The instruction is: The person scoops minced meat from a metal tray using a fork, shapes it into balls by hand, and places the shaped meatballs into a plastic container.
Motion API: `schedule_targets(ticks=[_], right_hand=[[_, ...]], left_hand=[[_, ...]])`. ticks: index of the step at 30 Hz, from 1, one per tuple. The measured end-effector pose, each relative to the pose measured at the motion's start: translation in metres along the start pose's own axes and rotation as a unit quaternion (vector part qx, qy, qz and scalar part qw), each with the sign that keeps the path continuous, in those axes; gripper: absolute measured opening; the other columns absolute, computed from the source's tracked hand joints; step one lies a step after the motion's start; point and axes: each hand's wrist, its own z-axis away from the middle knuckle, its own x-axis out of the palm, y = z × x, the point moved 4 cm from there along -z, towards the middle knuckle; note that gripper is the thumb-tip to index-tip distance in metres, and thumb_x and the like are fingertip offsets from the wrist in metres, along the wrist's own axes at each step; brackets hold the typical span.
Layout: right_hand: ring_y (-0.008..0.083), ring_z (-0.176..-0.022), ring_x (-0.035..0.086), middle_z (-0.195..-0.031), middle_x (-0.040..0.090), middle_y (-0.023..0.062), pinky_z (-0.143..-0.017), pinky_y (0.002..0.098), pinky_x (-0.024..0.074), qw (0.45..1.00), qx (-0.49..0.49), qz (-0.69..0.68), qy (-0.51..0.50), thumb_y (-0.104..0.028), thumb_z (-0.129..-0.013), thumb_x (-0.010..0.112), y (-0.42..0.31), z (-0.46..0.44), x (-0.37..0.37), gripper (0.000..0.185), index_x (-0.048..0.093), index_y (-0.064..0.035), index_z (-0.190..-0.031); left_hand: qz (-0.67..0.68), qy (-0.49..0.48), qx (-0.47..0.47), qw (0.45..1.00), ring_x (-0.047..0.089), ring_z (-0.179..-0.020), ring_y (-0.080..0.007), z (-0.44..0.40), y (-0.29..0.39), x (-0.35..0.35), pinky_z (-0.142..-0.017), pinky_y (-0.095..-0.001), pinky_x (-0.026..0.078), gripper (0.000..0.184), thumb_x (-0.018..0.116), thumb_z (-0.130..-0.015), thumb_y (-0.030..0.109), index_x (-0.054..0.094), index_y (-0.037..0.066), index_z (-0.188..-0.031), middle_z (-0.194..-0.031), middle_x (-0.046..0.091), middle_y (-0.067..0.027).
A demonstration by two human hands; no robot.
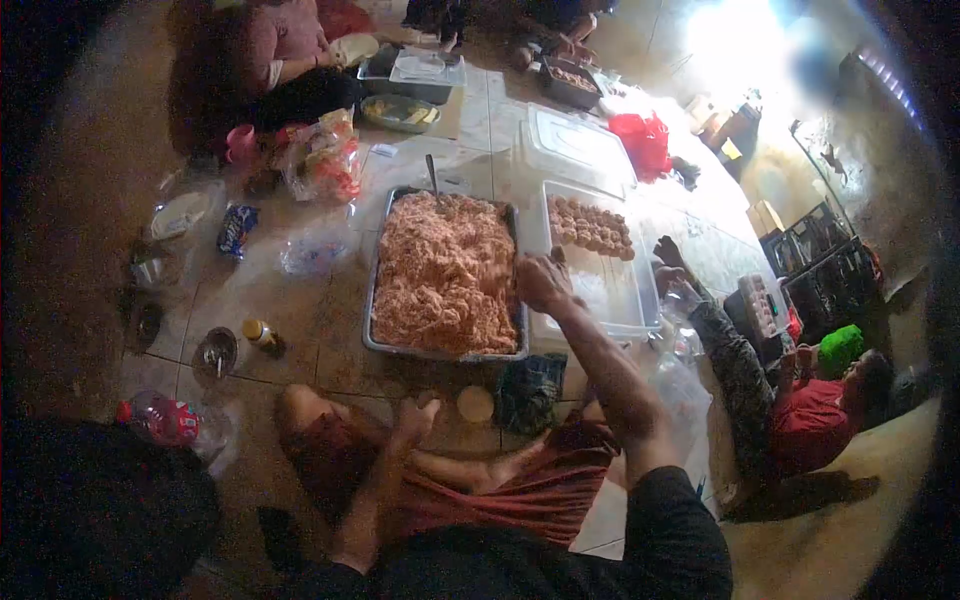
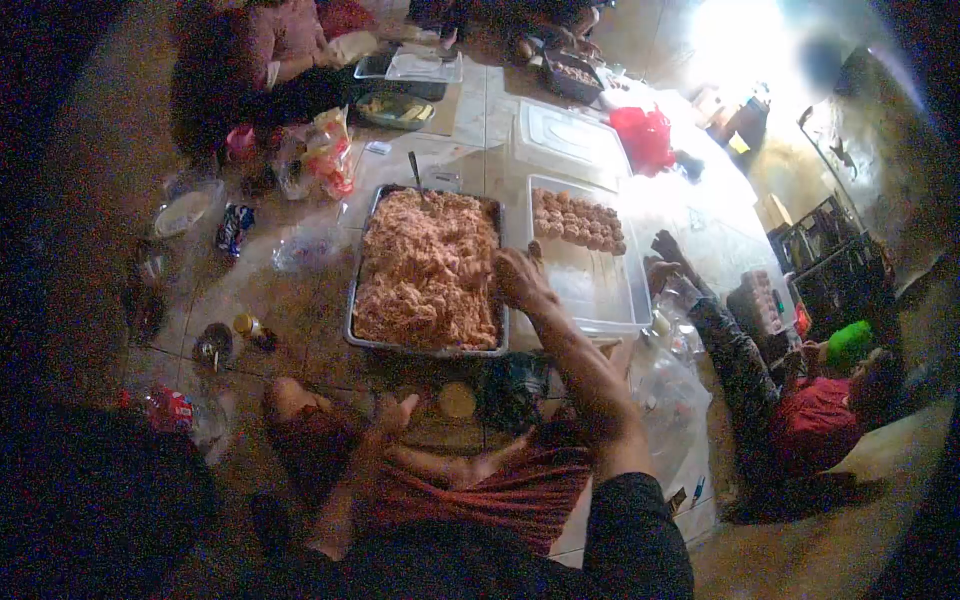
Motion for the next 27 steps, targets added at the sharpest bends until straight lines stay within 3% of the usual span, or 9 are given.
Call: schedule_targets(ticks=[4, 6, 8, 10, 12, 15, 19, 24, 27], right_hand=[[0.0342, -0.100, 0.065, -0.100, 0.068, 0.0159, -0.093, 0.0528, 0.0409, 0.989, -0.146, 0.026, -0.026, -0.018, -0.083, 0.068, -0.002, 0.032, -0.004, 0.014, 0.067, -0.0111, -0.095], [0.0348, -0.092, 0.066, -0.092, 0.068, 0.0156, -0.084, 0.0484, 0.0418, 0.997, -0.049, -0.054, 0.029, -0.019, -0.085, 0.067, -0.028, 0.056, -0.051, 0.013, 0.066, -0.0107, -0.094], [0.0368, -0.093, 0.066, -0.094, 0.069, 0.0154, -0.081, 0.0512, 0.0433, 0.999, -0.033, 0.005, 0.019, -0.017, -0.086, 0.063, -0.059, 0.069, -0.074, 0.012, 0.066, -0.0088, -0.095], [0.0397, -0.092, 0.065, -0.095, 0.069, 0.0162, -0.080, 0.0541, 0.0455, 0.980, -0.038, -0.091, 0.174, -0.013, -0.087, 0.060, -0.062, 0.077, -0.076, 0.014, 0.065, -0.0081, -0.099], [0.0432, -0.097, 0.064, -0.098, 0.068, 0.0195, -0.084, 0.0543, 0.0485, 0.978, -0.036, -0.154, 0.138, -0.008, -0.086, 0.058, -0.071, 0.073, -0.061, 0.023, 0.063, -0.0068, -0.109], [0.0349, -0.087, 0.063, -0.096, 0.063, 0.0160, -0.071, 0.0444, 0.0517, 0.961, -0.110, -0.209, 0.145, 0.001, -0.086, 0.061, -0.092, 0.072, -0.022, 0.020, 0.062, -0.0071, -0.104], [0.0338, -0.089, 0.062, -0.101, 0.060, 0.0167, -0.072, 0.0450, 0.0539, 0.954, -0.182, -0.093, 0.219, 0.003, -0.085, 0.061, -0.078, 0.094, 0.061, 0.024, 0.061, -0.0083, -0.107], [0.0357, -0.090, 0.063, -0.102, 0.061, 0.0185, -0.073, 0.0457, 0.0556, 0.993, -0.044, -0.107, -0.018, -0.001, -0.089, 0.059, -0.080, 0.118, -0.012, 0.021, 0.061, -0.0088, -0.109], [0.0350, -0.085, 0.064, -0.096, 0.064, 0.0181, -0.072, 0.0449, 0.0552, 0.996, -0.051, -0.069, 0.035, -0.006, -0.092, 0.059, -0.061, 0.113, -0.049, 0.012, 0.064, -0.0058, -0.103]], left_hand=[[-0.005, 0.016, 0.004, 1.000, 0.056, -0.115, -0.0273, 0.002, 0.003, -0.002, -0.095, -0.0449, 0.047, 0.071, 0.067, -0.089, 0.049, 0.050, -0.003, -0.134, -0.131, 0.056, -0.0165], [-0.005, 0.023, 0.004, 1.000, 0.056, -0.115, -0.0270, 0.007, 0.000, -0.005, -0.095, -0.0445, 0.047, 0.071, 0.067, -0.090, 0.050, 0.049, -0.003, -0.135, -0.132, 0.056, -0.0164], [-0.005, 0.028, 0.002, 1.000, 0.057, -0.115, -0.0268, 0.012, -0.006, -0.009, -0.094, -0.0440, 0.048, 0.072, 0.066, -0.090, 0.050, 0.049, -0.003, -0.136, -0.132, 0.056, -0.0162], [-0.004, 0.029, 0.000, 1.000, 0.057, -0.115, -0.0265, 0.017, -0.010, -0.012, -0.094, -0.0436, 0.048, 0.073, 0.066, -0.090, 0.050, 0.048, -0.003, -0.137, -0.133, 0.056, -0.0161], [-0.004, 0.029, -0.003, 1.000, 0.057, -0.116, -0.0263, 0.017, -0.010, -0.015, -0.094, -0.0432, 0.048, 0.074, 0.065, -0.090, 0.051, 0.048, -0.003, -0.138, -0.134, 0.055, -0.0159], [-0.003, 0.029, -0.005, 1.000, 0.057, -0.116, -0.0259, 0.018, -0.009, -0.017, -0.094, -0.0425, 0.048, 0.075, 0.064, -0.090, 0.051, 0.047, -0.003, -0.139, -0.135, 0.055, -0.0157], [0.012, 0.016, -0.007, 1.000, 0.057, -0.116, -0.0254, 0.015, -0.009, -0.015, -0.094, -0.0417, 0.049, 0.076, 0.063, -0.090, 0.052, 0.046, -0.003, -0.141, -0.137, 0.055, -0.0154], [0.043, 0.011, -0.012, 0.999, 0.057, -0.117, -0.0247, 0.009, -0.012, -0.008, -0.093, -0.0406, 0.049, 0.078, 0.062, -0.091, 0.053, 0.044, -0.003, -0.143, -0.139, 0.055, -0.0151], [0.088, -0.004, -0.023, 0.996, 0.058, -0.117, -0.0243, 0.003, -0.012, -0.003, -0.093, -0.0399, 0.049, 0.080, 0.061, -0.091, 0.054, 0.044, -0.003, -0.144, -0.141, 0.054, -0.0149]])
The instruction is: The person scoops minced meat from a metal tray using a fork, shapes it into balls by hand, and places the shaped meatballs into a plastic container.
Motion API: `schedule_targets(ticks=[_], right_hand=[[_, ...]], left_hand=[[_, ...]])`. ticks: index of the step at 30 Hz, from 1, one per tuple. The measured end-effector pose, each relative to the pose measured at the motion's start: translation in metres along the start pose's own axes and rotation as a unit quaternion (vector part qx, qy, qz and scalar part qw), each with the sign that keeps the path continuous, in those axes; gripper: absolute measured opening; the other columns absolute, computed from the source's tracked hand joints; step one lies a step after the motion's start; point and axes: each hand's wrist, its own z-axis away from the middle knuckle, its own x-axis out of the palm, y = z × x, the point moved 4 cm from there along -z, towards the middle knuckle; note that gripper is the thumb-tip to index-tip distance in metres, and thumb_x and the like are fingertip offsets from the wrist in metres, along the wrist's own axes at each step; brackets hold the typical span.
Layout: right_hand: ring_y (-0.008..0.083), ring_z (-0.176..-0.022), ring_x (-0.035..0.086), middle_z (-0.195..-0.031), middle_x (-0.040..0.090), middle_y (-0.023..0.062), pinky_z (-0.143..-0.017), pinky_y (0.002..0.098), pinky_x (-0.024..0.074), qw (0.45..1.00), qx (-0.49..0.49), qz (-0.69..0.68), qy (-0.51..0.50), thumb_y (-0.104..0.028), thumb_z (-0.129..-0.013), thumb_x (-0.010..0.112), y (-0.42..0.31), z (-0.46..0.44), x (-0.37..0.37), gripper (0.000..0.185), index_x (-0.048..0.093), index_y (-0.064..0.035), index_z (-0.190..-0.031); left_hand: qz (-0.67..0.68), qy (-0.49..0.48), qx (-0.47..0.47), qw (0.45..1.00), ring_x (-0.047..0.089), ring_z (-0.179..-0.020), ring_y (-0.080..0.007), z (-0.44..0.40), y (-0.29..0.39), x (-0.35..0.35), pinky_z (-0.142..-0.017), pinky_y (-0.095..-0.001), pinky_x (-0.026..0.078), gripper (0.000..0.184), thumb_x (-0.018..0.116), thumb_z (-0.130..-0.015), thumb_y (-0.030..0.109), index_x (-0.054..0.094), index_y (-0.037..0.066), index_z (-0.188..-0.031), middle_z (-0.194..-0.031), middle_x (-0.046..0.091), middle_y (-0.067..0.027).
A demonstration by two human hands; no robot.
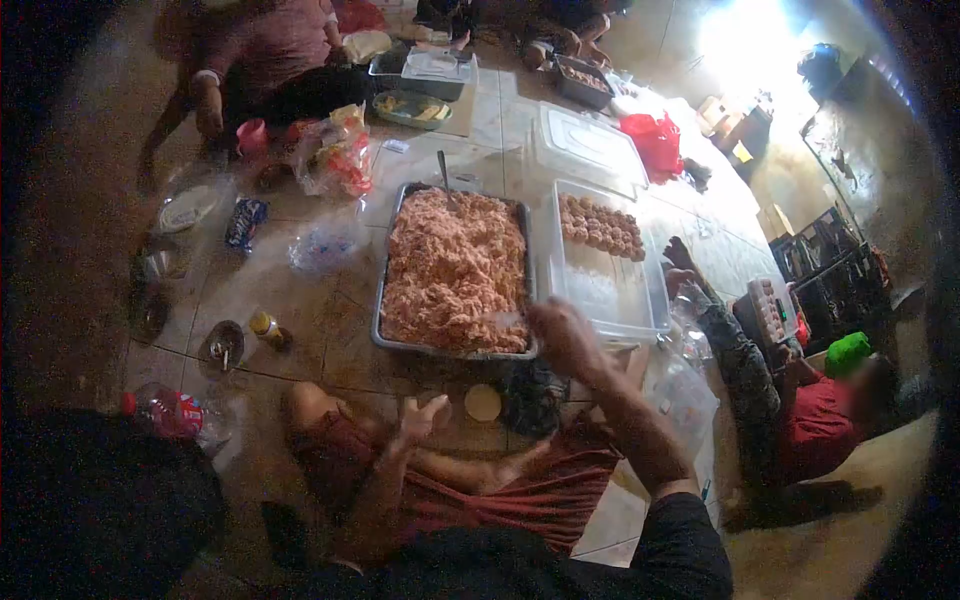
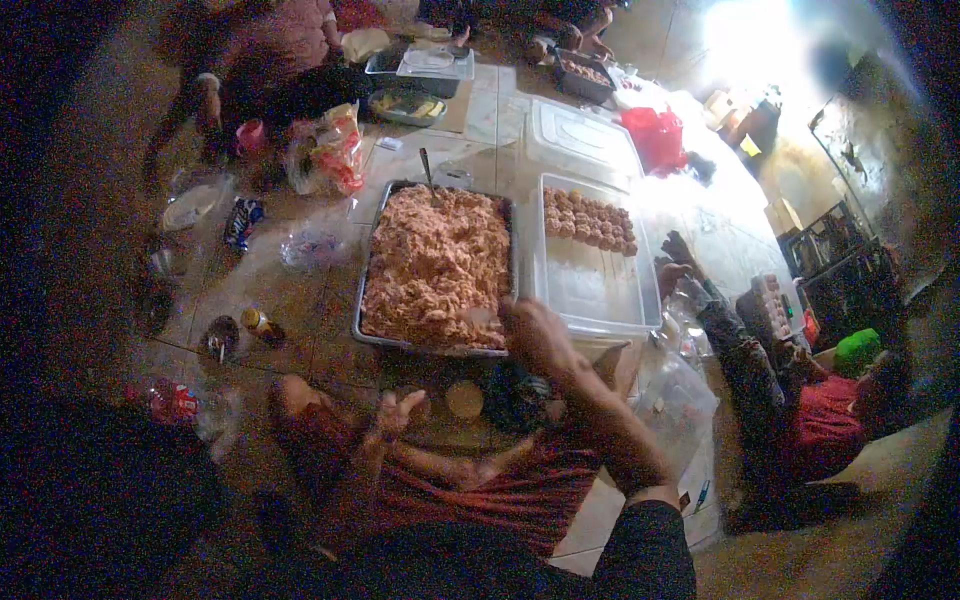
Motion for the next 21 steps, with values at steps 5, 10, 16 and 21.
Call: schedule_targets(ticks=[5, 10, 16, 21], right_hand=[[0.0365, -0.094, 0.064, -0.092, 0.063, 0.0159, -0.088, 0.0528, 0.0464, 0.982, -0.026, 0.140, 0.121, -0.006, -0.083, 0.061, 0.018, -0.074, -0.048, 0.017, 0.064, -0.0073, -0.099], [0.0320, -0.101, 0.064, -0.097, 0.065, 0.0123, -0.097, 0.0536, 0.0413, 0.951, -0.051, 0.251, 0.175, -0.010, -0.083, 0.060, 0.073, -0.149, -0.006, 0.019, 0.066, -0.0119, -0.100], [0.0304, -0.103, 0.064, -0.101, 0.067, 0.0111, -0.094, 0.0485, 0.0452, 0.983, -0.081, 0.162, -0.009, -0.003, -0.079, 0.060, 0.077, -0.177, 0.031, 0.012, 0.066, -0.0104, -0.087], [0.0315, -0.089, 0.067, -0.091, 0.069, 0.0109, -0.078, 0.0451, 0.0517, 0.976, -0.157, 0.144, -0.053, -0.010, -0.086, 0.065, 0.091, -0.156, 0.006, 0.008, 0.070, -0.0081, -0.091]], left_hand=[[0.010, -0.020, -0.071, 0.997, 0.056, -0.119, -0.0235, -0.037, -0.062, -0.006, -0.093, -0.0382, 0.049, 0.079, 0.058, -0.093, 0.052, 0.040, -0.002, -0.148, -0.146, 0.051, -0.0149], [-0.038, 0.099, 0.074, 0.992, 0.061, -0.099, -0.0294, 0.092, 0.125, -0.004, -0.086, -0.0414, 0.049, 0.047, 0.065, -0.094, 0.031, 0.061, -0.002, -0.127, -0.110, 0.067, -0.0119], [-0.137, 0.067, 0.083, 0.985, 0.059, -0.088, -0.0311, 0.048, 0.048, -0.009, -0.077, -0.0442, 0.047, 0.039, 0.063, -0.094, 0.032, 0.064, 0.005, -0.123, -0.101, 0.065, -0.0138], [-0.234, 0.044, 0.102, 0.966, 0.056, -0.079, -0.0325, 0.010, -0.007, 0.001, -0.069, -0.0464, 0.045, 0.034, 0.061, -0.095, 0.033, 0.066, 0.010, -0.119, -0.093, 0.063, -0.0154]])
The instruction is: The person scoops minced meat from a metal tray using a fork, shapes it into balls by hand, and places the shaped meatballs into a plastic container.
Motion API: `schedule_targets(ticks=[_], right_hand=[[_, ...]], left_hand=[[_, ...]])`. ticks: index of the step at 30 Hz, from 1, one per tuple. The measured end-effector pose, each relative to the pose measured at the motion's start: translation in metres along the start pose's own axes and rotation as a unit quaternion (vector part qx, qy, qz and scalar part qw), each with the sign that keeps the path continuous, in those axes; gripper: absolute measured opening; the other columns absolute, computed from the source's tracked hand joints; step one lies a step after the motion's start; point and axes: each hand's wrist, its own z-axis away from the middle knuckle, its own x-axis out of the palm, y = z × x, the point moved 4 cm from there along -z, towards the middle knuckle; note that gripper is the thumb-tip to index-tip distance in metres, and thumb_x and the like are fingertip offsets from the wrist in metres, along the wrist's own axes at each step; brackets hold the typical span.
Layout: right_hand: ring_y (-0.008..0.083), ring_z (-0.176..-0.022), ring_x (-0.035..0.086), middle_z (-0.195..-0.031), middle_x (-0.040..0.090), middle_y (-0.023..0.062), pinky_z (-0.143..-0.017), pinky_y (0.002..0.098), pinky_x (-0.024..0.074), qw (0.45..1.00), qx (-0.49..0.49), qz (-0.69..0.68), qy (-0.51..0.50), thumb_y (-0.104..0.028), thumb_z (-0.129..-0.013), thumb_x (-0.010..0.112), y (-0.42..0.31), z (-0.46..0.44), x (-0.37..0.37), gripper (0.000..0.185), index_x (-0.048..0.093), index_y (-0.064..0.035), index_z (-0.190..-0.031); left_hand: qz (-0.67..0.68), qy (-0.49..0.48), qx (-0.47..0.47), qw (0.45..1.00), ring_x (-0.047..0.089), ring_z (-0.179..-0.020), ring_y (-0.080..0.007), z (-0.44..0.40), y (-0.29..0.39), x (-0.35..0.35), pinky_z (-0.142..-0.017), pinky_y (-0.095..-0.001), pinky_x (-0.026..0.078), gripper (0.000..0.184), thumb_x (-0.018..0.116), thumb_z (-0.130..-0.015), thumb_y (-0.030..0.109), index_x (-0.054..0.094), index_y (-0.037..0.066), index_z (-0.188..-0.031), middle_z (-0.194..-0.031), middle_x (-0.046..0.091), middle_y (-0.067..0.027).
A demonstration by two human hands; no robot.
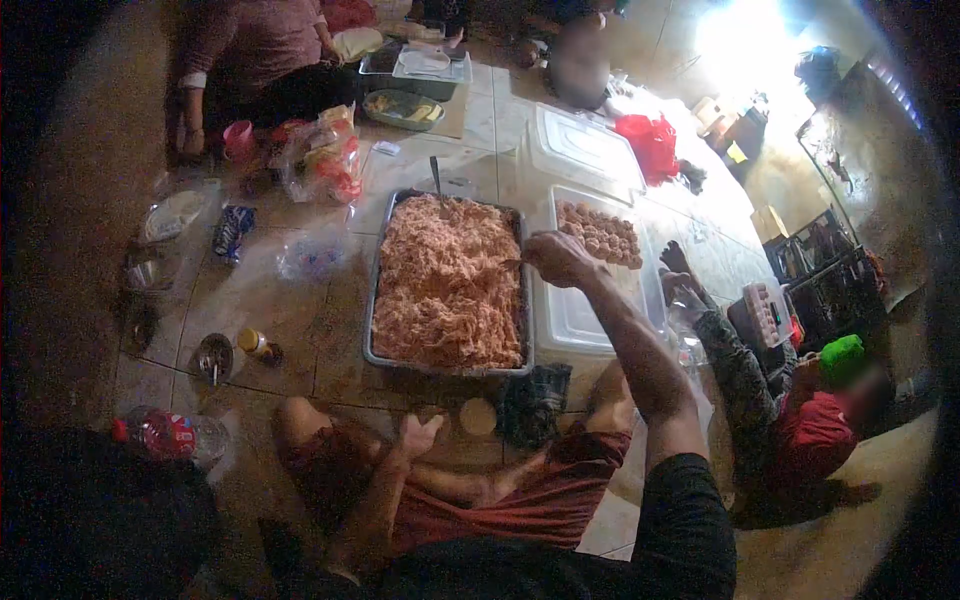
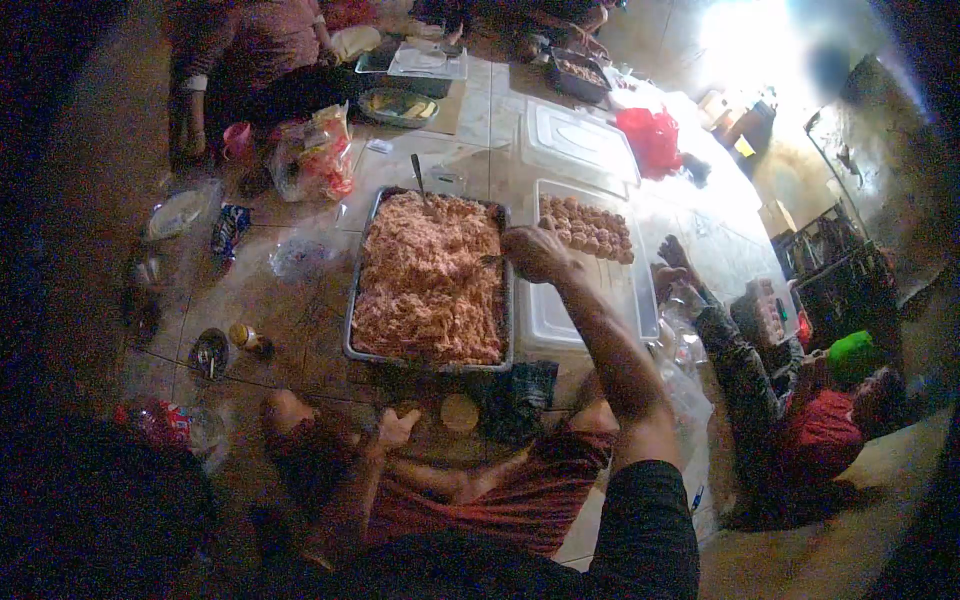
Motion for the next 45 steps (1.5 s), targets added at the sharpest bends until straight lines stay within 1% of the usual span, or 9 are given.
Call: schedule_targets(ticks=[4, 8, 14, 23, 30, 35, 41, 44, 45], right_hand=[[0.0251, -0.080, 0.068, -0.085, 0.069, 0.0094, -0.074, 0.0390, 0.0519, 0.979, 0.053, -0.198, -0.013, -0.014, -0.088, 0.069, -0.009, 0.028, -0.031, 0.009, 0.072, -0.0077, -0.093], [0.0282, -0.080, 0.070, -0.085, 0.072, 0.0145, -0.075, 0.0396, 0.0541, 0.962, 0.126, -0.240, 0.025, -0.013, -0.085, 0.070, -0.033, 0.039, -0.063, 0.011, 0.072, -0.0044, -0.091], [0.0299, -0.097, 0.063, -0.097, 0.064, 0.0096, -0.090, 0.0477, 0.0419, 0.988, 0.151, 0.009, 0.034, -0.002, -0.089, 0.055, -0.031, 0.024, -0.016, 0.014, 0.066, -0.0107, -0.089], [0.0295, -0.088, 0.065, -0.084, 0.067, 0.0092, -0.086, 0.0463, 0.0432, 0.999, 0.002, 0.021, 0.046, -0.018, -0.085, 0.068, -0.039, 0.028, 0.017, 0.010, 0.068, -0.0081, -0.084], [0.0204, -0.081, 0.069, -0.091, 0.073, 0.0120, -0.076, 0.0370, 0.0541, 0.943, 0.163, -0.287, 0.045, -0.011, -0.090, 0.066, -0.063, 0.056, -0.037, 0.017, 0.070, -0.0013, -0.103], [0.0224, -0.082, 0.066, -0.093, 0.070, 0.0128, -0.073, 0.0370, 0.0539, 0.905, 0.047, -0.400, 0.136, -0.005, -0.093, 0.061, -0.129, 0.054, -0.051, 0.017, 0.066, -0.0032, -0.109], [0.0256, -0.092, 0.062, -0.111, 0.060, 0.0116, -0.068, 0.0376, 0.0565, 0.956, -0.120, -0.166, 0.212, 0.005, -0.086, 0.058, -0.104, 0.079, 0.126, 0.026, 0.065, -0.0093, -0.107], [0.0240, -0.093, 0.062, -0.118, 0.057, 0.0100, -0.068, 0.0366, 0.0561, 0.973, -0.122, -0.083, 0.175, 0.002, -0.084, 0.062, -0.121, 0.099, 0.067, 0.024, 0.063, -0.0094, -0.105], [0.0245, -0.093, 0.063, -0.115, 0.058, 0.0106, -0.069, 0.0371, 0.0564, 0.988, -0.091, -0.046, 0.114, 0.000, -0.085, 0.062, -0.119, 0.098, 0.055, 0.020, 0.063, -0.0092, -0.103]], left_hand=[[-0.188, 0.025, 0.111, 0.975, 0.054, -0.072, -0.0336, -0.017, -0.053, 0.031, -0.063, -0.0483, 0.043, 0.029, 0.060, -0.095, 0.034, 0.068, 0.015, -0.116, -0.086, 0.061, -0.0166], [-0.060, -0.001, 0.029, 0.998, 0.054, -0.073, -0.0301, -0.008, -0.023, 0.014, -0.064, -0.0448, 0.043, 0.037, 0.061, -0.094, 0.037, 0.064, 0.010, -0.119, -0.089, 0.061, -0.0153], [-0.031, -0.010, -0.010, 0.999, 0.054, -0.075, -0.0247, -0.005, 0.005, 0.001, -0.065, -0.0395, 0.044, 0.049, 0.062, -0.092, 0.042, 0.058, 0.004, -0.124, -0.094, 0.060, -0.0133], [-0.027, 0.019, -0.085, 0.996, 0.049, -0.065, -0.0174, 0.007, 0.050, -0.025, -0.061, -0.0335, 0.044, 0.058, 0.067, -0.088, 0.047, 0.053, -0.003, -0.116, -0.080, 0.051, -0.0072], [-0.009, 0.019, -0.016, 1.000, 0.055, -0.076, -0.0300, 0.000, 0.023, -0.020, -0.070, -0.0431, 0.046, 0.052, 0.067, -0.089, 0.041, 0.058, -0.001, -0.118, -0.089, 0.057, -0.0169], [-0.032, 0.022, 0.066, 0.997, 0.059, -0.084, -0.0391, -0.009, 0.017, -0.018, -0.076, -0.0500, 0.048, 0.049, 0.067, -0.089, 0.038, 0.061, 0.001, -0.120, -0.095, 0.061, -0.0239], [-0.190, 0.016, 0.119, 0.974, 0.062, -0.084, -0.0421, 0.038, 0.065, -0.036, -0.076, -0.0513, 0.049, 0.056, 0.065, -0.092, 0.043, 0.062, -0.009, -0.113, -0.096, 0.065, -0.0258], [-0.077, 0.047, -0.139, 0.986, 0.058, -0.074, -0.0367, 0.038, 0.071, -0.046, -0.069, -0.0486, 0.047, 0.034, 0.055, -0.098, 0.030, 0.064, -0.001, -0.111, -0.087, 0.060, -0.0210], [-0.118, 0.084, 0.032, 0.989, 0.054, -0.069, -0.0327, 0.032, 0.063, -0.039, -0.064, -0.0468, 0.043, 0.026, 0.052, -0.098, 0.023, 0.065, 0.002, -0.107, -0.084, 0.057, -0.0169]])
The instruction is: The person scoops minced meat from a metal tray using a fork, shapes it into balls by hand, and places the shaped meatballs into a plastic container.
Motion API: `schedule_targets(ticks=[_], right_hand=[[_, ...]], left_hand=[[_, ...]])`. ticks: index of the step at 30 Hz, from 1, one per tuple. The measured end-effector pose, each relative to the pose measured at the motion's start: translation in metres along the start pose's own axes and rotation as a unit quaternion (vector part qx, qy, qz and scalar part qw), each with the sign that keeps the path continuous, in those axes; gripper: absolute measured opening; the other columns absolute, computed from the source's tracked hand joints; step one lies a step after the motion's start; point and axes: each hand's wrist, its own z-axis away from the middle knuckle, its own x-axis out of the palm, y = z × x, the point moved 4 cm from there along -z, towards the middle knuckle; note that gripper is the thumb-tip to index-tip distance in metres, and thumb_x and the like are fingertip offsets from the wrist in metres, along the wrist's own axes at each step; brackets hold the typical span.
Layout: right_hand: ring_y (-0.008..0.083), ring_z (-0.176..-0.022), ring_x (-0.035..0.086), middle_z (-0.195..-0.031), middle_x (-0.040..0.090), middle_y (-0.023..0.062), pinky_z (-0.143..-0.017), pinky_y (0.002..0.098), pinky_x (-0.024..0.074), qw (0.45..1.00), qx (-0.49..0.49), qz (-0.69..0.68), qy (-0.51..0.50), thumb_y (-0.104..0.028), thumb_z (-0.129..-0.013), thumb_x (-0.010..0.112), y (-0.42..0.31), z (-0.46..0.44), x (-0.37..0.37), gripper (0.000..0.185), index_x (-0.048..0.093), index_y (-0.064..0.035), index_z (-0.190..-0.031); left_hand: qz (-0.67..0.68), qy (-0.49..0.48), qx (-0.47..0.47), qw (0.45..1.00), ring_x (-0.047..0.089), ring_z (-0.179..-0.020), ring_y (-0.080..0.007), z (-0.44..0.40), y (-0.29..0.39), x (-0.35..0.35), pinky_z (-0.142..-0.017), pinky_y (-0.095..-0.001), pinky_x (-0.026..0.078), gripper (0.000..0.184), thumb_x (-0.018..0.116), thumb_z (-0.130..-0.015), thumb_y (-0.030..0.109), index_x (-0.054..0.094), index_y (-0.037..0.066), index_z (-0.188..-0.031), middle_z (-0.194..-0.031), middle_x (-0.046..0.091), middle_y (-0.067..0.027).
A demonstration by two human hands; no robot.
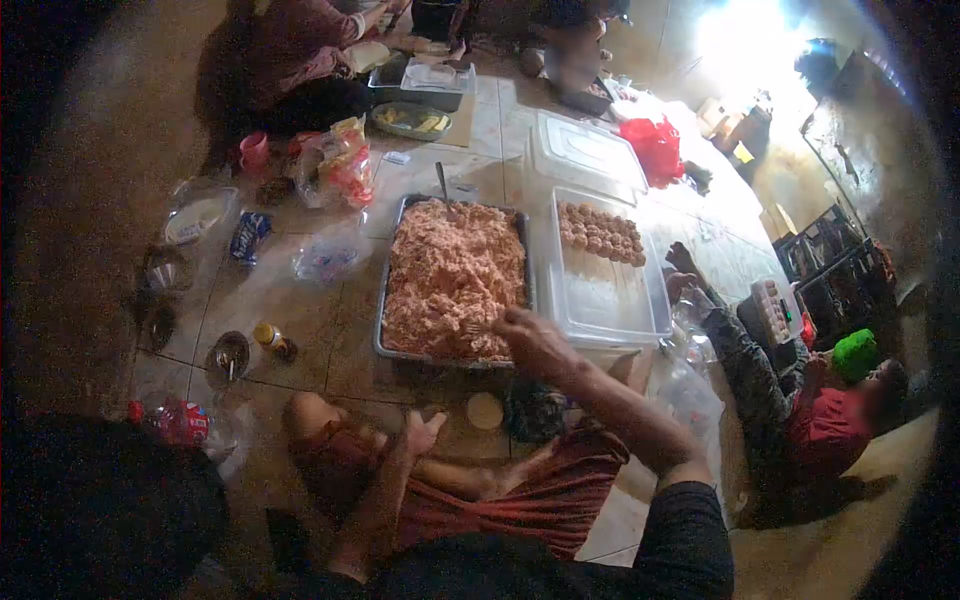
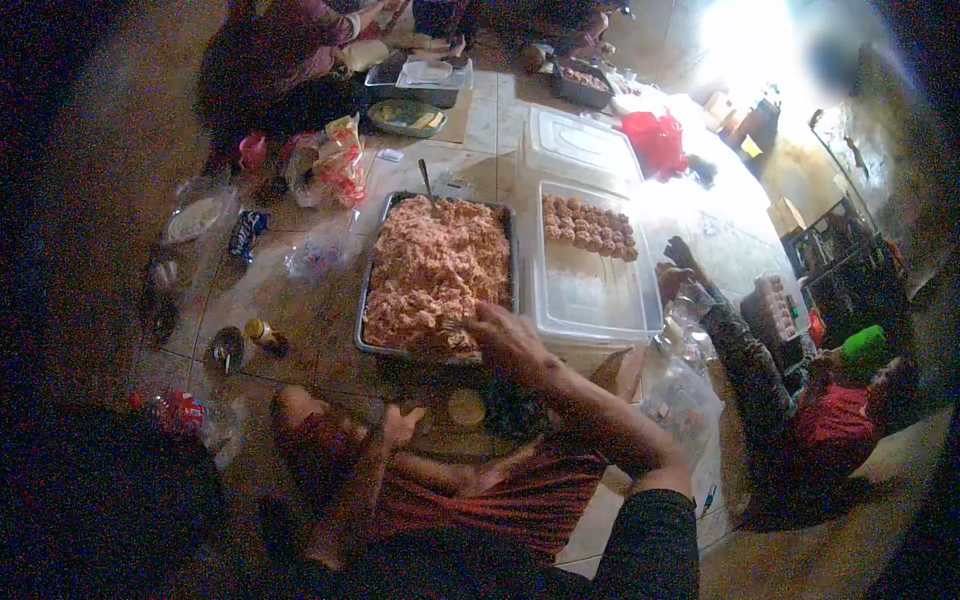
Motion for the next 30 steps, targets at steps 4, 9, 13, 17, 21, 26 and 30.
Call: schedule_targets(ticks=[4, 9, 13, 17, 21, 26, 30], right_hand=[[0.0321, -0.087, 0.067, -0.092, 0.065, 0.0159, -0.074, 0.0422, 0.0557, 0.970, 0.221, -0.095, -0.024, -0.010, -0.094, 0.060, -0.016, -0.040, -0.124, 0.009, 0.065, -0.0058, -0.100], [0.0386, -0.087, 0.063, -0.089, 0.064, 0.0164, -0.074, 0.0497, 0.0482, 0.982, 0.174, 0.036, 0.061, -0.011, -0.090, 0.060, 0.046, -0.066, -0.128, 0.007, 0.064, -0.0046, -0.088], [0.0330, -0.095, 0.063, -0.088, 0.063, 0.0133, -0.089, 0.0500, 0.0414, 0.970, 0.214, 0.098, 0.065, -0.014, -0.088, 0.058, 0.089, -0.097, -0.090, 0.008, 0.065, -0.0099, -0.090], [0.0358, -0.098, 0.064, -0.097, 0.066, 0.0165, -0.085, 0.0499, 0.0482, 0.965, 0.191, 0.177, 0.008, -0.019, -0.088, 0.060, 0.129, -0.132, -0.037, 0.012, 0.068, -0.0109, -0.091], [0.0308, -0.091, 0.067, -0.090, 0.069, 0.0119, -0.085, 0.0477, 0.0470, 0.972, 0.140, 0.151, -0.114, -0.015, -0.085, 0.061, 0.130, -0.158, -0.002, 0.009, 0.069, -0.0122, -0.087], [0.0315, -0.084, 0.068, -0.084, 0.070, 0.0131, -0.081, 0.0449, 0.0478, 0.990, 0.117, -0.027, -0.066, -0.017, -0.084, 0.064, 0.144, -0.133, -0.009, 0.010, 0.069, -0.0089, -0.082], [0.0227, -0.078, 0.066, -0.086, 0.071, 0.0132, -0.073, 0.0384, 0.0499, 0.966, 0.203, -0.145, -0.065, -0.022, -0.086, 0.068, 0.133, -0.096, -0.028, 0.018, 0.071, -0.0047, -0.088]], left_hand=[[-0.101, 0.044, 0.264, 0.958, 0.049, -0.063, -0.0273, -0.004, -0.008, 0.022, -0.057, -0.0426, 0.036, 0.019, 0.051, -0.093, 0.013, 0.066, 0.010, -0.103, -0.080, 0.053, -0.0100], [-0.189, -0.051, 0.249, 0.948, 0.056, -0.072, -0.0307, -0.009, -0.012, 0.034, -0.062, -0.0463, 0.040, 0.019, 0.059, -0.092, 0.021, 0.064, 0.005, -0.101, -0.083, 0.059, -0.0116], [0.037, -0.067, 0.030, 0.997, 0.056, -0.070, -0.0301, -0.014, -0.041, 0.046, -0.060, -0.0456, 0.040, 0.023, 0.061, -0.091, 0.026, 0.065, 0.006, -0.100, -0.080, 0.058, -0.0106], [0.099, -0.071, -0.046, 0.992, 0.055, -0.069, -0.0296, -0.015, -0.056, 0.054, -0.059, -0.0448, 0.039, 0.026, 0.062, -0.091, 0.032, 0.065, 0.007, -0.098, -0.078, 0.056, -0.0097], [0.121, -0.075, -0.085, 0.986, 0.055, -0.067, -0.0290, -0.015, -0.065, 0.066, -0.057, -0.0441, 0.039, 0.030, 0.063, -0.091, 0.037, 0.066, 0.008, -0.097, -0.075, 0.055, -0.0087], [0.122, -0.053, -0.137, 0.982, 0.054, -0.066, -0.0283, -0.023, -0.069, 0.082, -0.056, -0.0432, 0.039, 0.035, 0.065, -0.090, 0.044, 0.066, 0.009, -0.095, -0.072, 0.054, -0.0075], [0.083, -0.005, -0.187, 0.979, 0.054, -0.064, -0.0278, -0.018, -0.082, 0.090, -0.054, -0.0424, 0.039, 0.040, 0.066, -0.090, 0.049, 0.067, 0.010, -0.094, -0.070, 0.052, -0.0066]])
